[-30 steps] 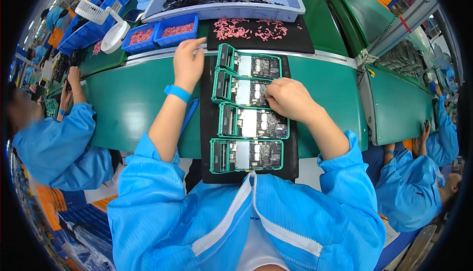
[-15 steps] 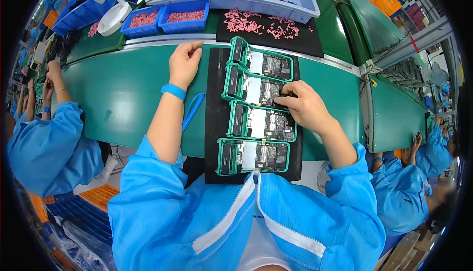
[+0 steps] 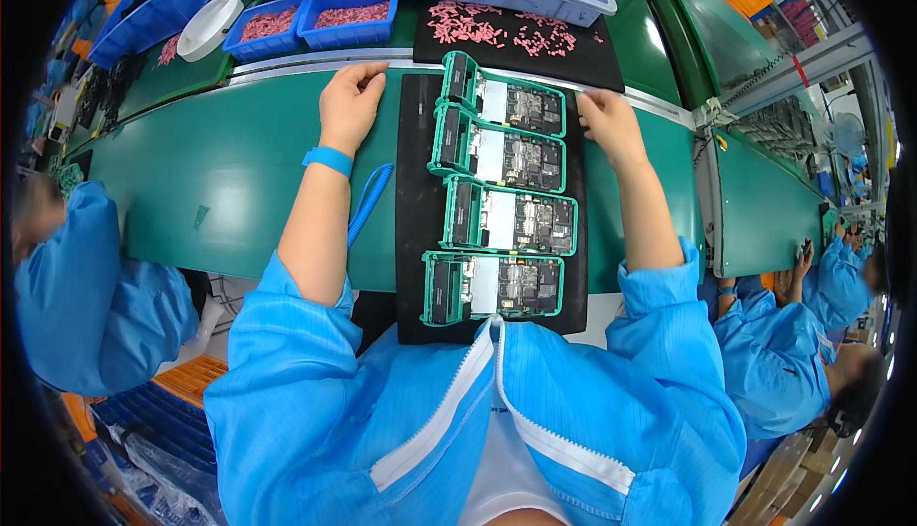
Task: Placing small electronic components onto printed circuit boards in a factory assembly line.
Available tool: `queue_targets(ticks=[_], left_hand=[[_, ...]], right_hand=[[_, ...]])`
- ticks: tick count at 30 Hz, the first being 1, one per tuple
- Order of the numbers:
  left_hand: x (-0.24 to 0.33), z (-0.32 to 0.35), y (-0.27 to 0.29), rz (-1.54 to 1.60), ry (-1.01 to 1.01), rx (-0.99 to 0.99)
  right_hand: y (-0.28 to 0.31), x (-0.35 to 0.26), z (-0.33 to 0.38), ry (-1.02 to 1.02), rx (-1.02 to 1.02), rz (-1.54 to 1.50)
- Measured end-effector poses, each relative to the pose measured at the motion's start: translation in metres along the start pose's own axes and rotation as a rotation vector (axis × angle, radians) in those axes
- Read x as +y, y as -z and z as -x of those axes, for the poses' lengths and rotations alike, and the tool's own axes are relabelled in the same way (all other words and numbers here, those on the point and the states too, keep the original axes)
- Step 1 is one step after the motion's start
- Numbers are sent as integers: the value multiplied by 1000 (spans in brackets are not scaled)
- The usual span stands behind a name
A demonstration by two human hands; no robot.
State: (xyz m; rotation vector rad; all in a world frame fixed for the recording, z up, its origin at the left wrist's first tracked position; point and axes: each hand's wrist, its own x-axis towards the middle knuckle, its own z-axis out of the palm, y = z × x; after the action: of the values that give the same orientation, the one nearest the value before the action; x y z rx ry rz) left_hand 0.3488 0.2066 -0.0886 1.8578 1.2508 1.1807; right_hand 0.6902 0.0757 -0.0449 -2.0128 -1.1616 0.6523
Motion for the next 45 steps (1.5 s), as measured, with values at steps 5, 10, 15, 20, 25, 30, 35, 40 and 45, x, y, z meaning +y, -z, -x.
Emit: queue_targets(ticks=[5, 10, 15, 20, 25, 30, 35, 40, 45], left_hand=[[-3, 4, 4, 28, 23, 30], [7, 4, 0, -42, 4, 23], [4, 8, -7, -65, -27, 35], [-1, 3, -12, -98, -62, 23], [-8, -6, -25, -116, -89, -4], [-2, -5, -29, -61, -20, 2], [-4, -3, -20, -130, -13, 33], [5, -2, -7, 161, 154, 69], [18, -1, 5, 1239, 337, -116]], right_hand=[[-13, -12, -12, -14, -159, 29], [-19, -14, 3, -41, -20, -433], [4, 8, 16, -55, -68, -813], [64, 60, 52, -49, 296, -974], [157, 149, 72, 75, 781, -971], [251, 196, 88, 161, 1102, -852], [301, 249, 71, 100, 1250, -677], [315, 287, 89, -110, 1183, -728], [359, 322, 104, -179, 1150, -370]])
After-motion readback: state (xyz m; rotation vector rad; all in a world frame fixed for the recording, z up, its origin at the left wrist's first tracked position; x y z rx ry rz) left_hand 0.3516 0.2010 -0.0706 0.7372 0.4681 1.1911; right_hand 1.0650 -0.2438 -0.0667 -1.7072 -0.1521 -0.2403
